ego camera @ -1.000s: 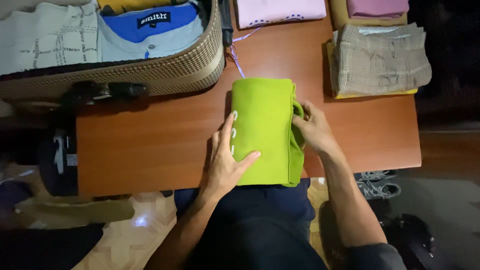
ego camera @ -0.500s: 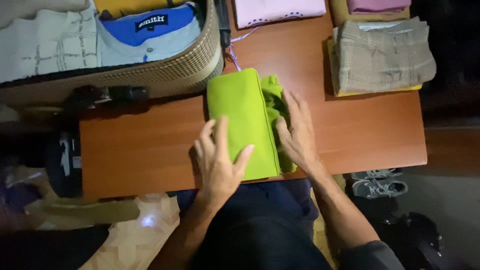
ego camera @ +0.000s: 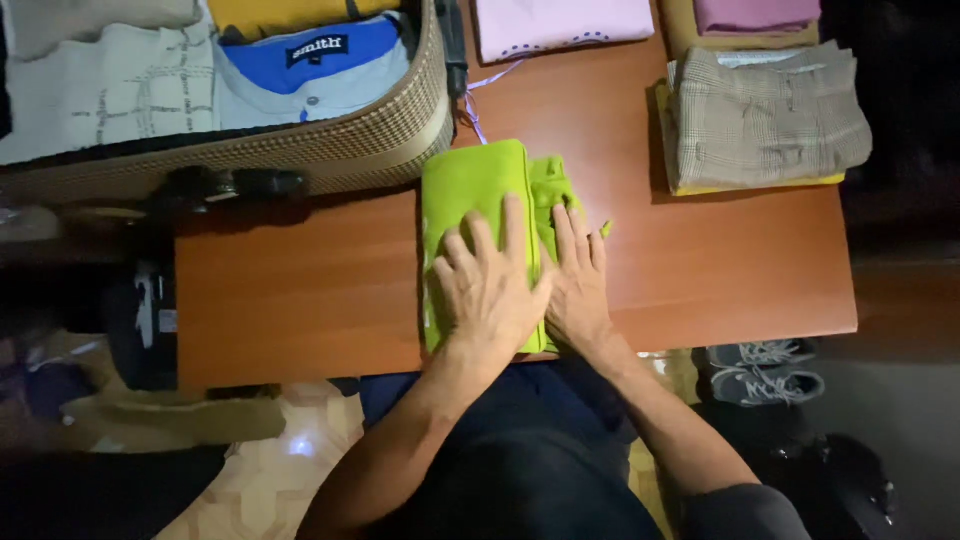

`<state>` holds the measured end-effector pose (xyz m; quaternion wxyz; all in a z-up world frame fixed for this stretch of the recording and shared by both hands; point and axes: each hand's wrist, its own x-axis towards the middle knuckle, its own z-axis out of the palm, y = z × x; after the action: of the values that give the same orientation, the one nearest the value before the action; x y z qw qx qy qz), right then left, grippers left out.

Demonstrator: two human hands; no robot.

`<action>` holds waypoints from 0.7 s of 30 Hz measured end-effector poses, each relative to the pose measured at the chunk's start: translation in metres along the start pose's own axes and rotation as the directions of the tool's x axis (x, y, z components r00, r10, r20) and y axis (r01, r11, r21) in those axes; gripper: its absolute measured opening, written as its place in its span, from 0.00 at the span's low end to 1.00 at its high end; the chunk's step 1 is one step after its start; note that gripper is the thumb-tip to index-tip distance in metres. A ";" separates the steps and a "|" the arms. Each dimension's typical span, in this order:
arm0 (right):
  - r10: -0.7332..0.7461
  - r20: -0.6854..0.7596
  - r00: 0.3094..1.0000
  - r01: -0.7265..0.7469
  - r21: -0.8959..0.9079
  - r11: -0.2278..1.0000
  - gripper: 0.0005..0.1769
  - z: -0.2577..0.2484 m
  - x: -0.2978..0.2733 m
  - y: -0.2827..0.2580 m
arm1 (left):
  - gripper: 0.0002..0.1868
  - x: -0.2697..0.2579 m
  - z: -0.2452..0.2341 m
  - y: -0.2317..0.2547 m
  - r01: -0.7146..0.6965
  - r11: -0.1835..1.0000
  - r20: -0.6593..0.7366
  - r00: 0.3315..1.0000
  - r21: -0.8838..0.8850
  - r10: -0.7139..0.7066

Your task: The person is folding clothes and placing them into a suitcase.

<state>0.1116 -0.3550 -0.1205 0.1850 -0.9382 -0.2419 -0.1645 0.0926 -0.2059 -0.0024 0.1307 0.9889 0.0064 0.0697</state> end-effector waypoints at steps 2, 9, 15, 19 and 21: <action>-0.022 0.067 0.998 0.027 -0.082 0.996 0.33 -0.002 0.000 -0.001 | 0.51 0.001 -0.001 0.000 0.009 1.000 0.003 1.000 0.002 -0.009; 0.023 0.116 0.993 -0.017 -0.051 0.999 0.31 -0.019 0.007 0.001 | 0.53 -0.007 -0.032 -0.064 0.082 0.938 0.114 0.992 -0.337 -0.046; 0.016 0.152 0.988 0.003 -0.127 0.992 0.32 -0.041 0.019 0.004 | 0.51 -0.036 -0.034 -0.140 0.233 0.525 0.186 0.972 -0.819 -0.140; 0.067 0.184 0.981 -0.019 -0.251 0.968 0.34 -0.039 0.025 -0.018 | 0.53 -0.050 -0.021 -0.147 0.126 0.600 0.054 0.989 -0.790 -0.136; 0.028 0.188 0.982 -0.016 -0.068 0.998 0.35 -0.025 0.029 -0.030 | 0.55 -0.053 -0.017 -0.152 0.121 0.565 0.053 0.989 -0.816 -0.136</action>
<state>0.1144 -0.3300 -0.0789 0.1317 -0.9578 -0.2424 -0.0805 0.0391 -0.0562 -0.0332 0.5764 0.8134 0.0464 0.0629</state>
